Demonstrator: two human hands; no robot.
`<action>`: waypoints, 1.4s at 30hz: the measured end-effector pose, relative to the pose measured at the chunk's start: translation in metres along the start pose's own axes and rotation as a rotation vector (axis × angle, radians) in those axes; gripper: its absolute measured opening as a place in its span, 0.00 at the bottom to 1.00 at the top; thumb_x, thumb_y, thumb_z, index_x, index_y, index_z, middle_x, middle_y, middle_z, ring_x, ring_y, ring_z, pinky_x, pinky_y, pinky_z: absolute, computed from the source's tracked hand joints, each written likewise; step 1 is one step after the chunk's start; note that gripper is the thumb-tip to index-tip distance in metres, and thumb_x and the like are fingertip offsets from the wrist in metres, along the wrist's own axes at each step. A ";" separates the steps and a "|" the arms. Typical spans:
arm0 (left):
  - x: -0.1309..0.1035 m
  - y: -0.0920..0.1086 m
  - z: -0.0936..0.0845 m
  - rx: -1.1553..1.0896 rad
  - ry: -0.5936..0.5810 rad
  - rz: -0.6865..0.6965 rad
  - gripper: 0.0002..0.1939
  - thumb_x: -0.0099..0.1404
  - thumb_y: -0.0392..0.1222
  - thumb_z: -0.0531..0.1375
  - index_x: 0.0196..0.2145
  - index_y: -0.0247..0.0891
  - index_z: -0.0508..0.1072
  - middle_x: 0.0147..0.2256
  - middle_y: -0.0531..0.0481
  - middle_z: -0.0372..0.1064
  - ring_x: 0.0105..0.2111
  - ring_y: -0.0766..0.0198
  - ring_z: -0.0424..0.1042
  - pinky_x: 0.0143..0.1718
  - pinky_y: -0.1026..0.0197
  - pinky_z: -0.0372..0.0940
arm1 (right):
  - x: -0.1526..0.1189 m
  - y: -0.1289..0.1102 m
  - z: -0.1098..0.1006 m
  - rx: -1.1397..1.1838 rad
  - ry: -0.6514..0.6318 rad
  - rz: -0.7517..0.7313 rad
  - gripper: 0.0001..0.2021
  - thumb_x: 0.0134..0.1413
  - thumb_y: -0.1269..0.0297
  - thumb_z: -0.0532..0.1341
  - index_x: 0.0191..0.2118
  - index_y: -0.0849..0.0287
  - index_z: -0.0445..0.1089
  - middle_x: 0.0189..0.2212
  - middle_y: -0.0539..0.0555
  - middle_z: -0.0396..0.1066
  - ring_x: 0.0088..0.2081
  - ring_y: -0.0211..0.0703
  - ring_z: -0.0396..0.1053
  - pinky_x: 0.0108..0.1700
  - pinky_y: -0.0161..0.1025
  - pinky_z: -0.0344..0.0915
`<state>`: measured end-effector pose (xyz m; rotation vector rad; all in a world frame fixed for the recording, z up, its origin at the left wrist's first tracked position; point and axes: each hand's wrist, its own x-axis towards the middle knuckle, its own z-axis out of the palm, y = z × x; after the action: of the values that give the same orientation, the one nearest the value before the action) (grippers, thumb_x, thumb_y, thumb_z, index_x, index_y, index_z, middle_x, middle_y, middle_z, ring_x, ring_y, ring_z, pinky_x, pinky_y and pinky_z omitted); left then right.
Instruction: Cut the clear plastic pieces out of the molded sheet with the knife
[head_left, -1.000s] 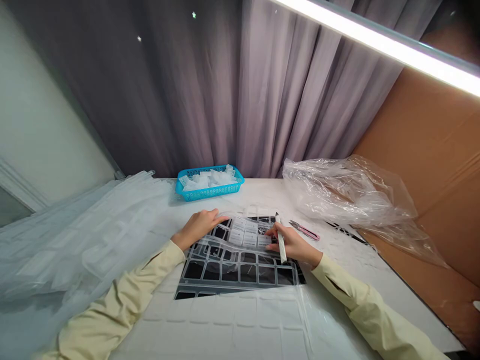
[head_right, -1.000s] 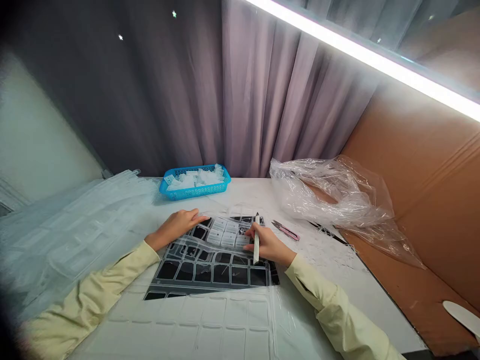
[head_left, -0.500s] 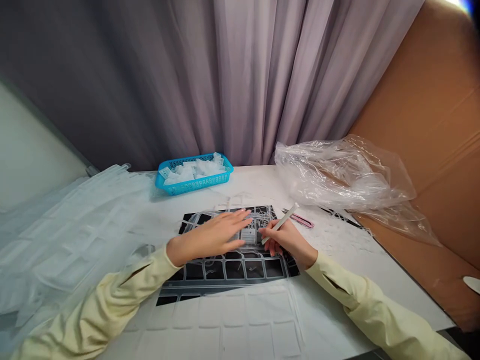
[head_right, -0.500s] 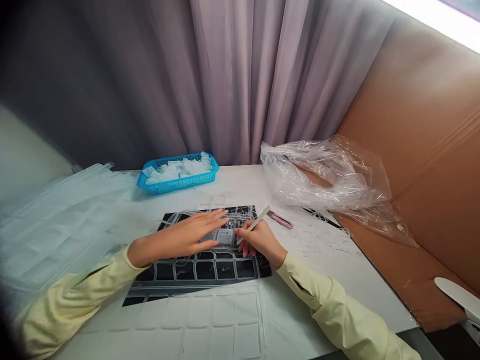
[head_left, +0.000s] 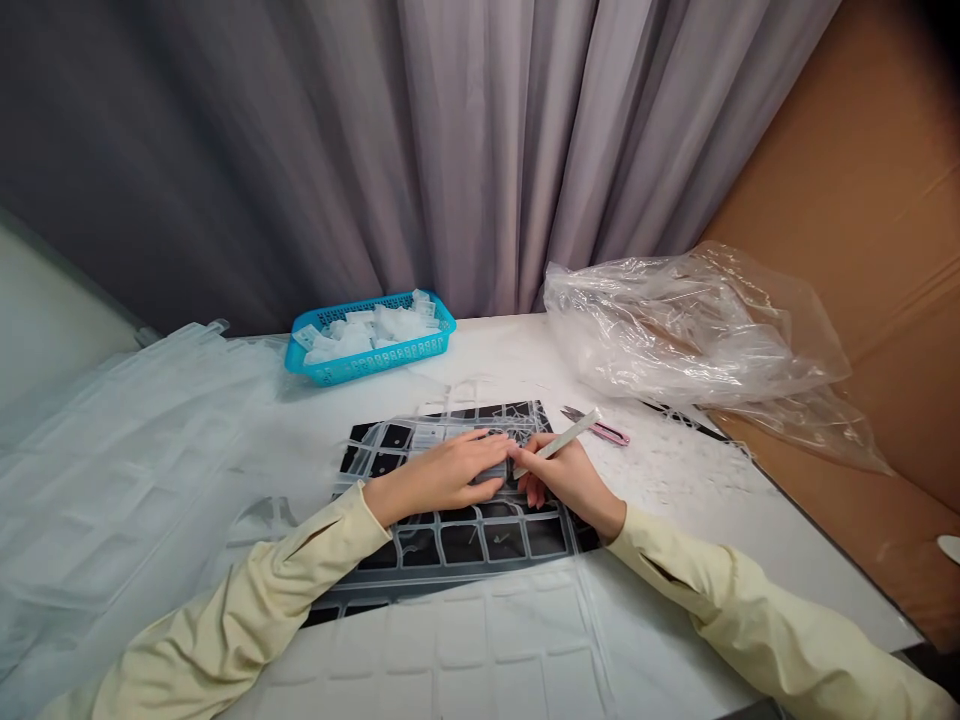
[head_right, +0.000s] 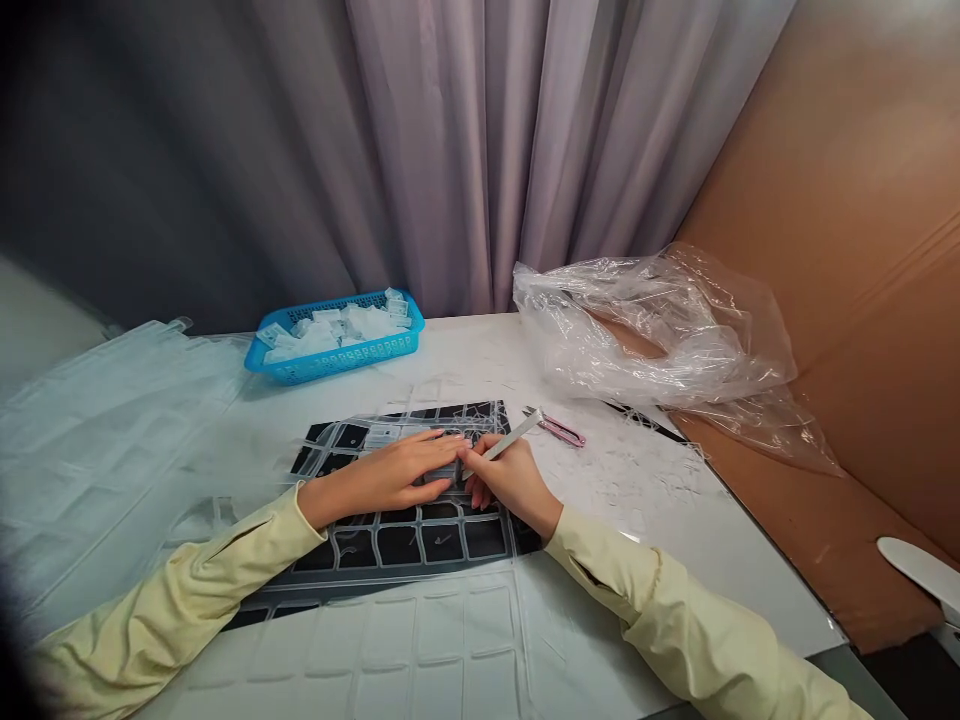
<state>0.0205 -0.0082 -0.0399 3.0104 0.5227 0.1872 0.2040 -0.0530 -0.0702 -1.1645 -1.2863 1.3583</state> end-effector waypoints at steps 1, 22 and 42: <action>0.000 0.000 0.001 0.013 0.005 0.004 0.18 0.67 0.41 0.50 0.53 0.38 0.61 0.52 0.47 0.64 0.55 0.61 0.59 0.59 0.55 0.52 | 0.000 0.000 0.000 -0.007 0.007 -0.006 0.19 0.46 0.49 0.60 0.20 0.58 0.59 0.12 0.47 0.65 0.11 0.33 0.62 0.11 0.29 0.58; 0.003 0.002 0.022 0.307 0.246 0.130 0.11 0.63 0.33 0.50 0.41 0.27 0.68 0.43 0.34 0.69 0.46 0.51 0.69 0.50 0.49 0.65 | -0.004 -0.006 -0.004 -0.221 -0.103 -0.132 0.12 0.51 0.67 0.55 0.19 0.59 0.58 0.11 0.44 0.60 0.12 0.31 0.60 0.14 0.28 0.55; 0.001 -0.002 0.002 -0.301 0.223 -0.288 0.12 0.65 0.39 0.50 0.45 0.37 0.67 0.36 0.49 0.72 0.26 0.69 0.69 0.28 0.67 0.64 | -0.003 -0.008 -0.005 -0.187 -0.107 -0.084 0.13 0.50 0.69 0.54 0.18 0.58 0.54 0.11 0.43 0.60 0.11 0.29 0.59 0.11 0.25 0.52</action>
<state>0.0209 -0.0065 -0.0424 2.6011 0.8539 0.5319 0.2090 -0.0547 -0.0624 -1.1617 -1.5486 1.2745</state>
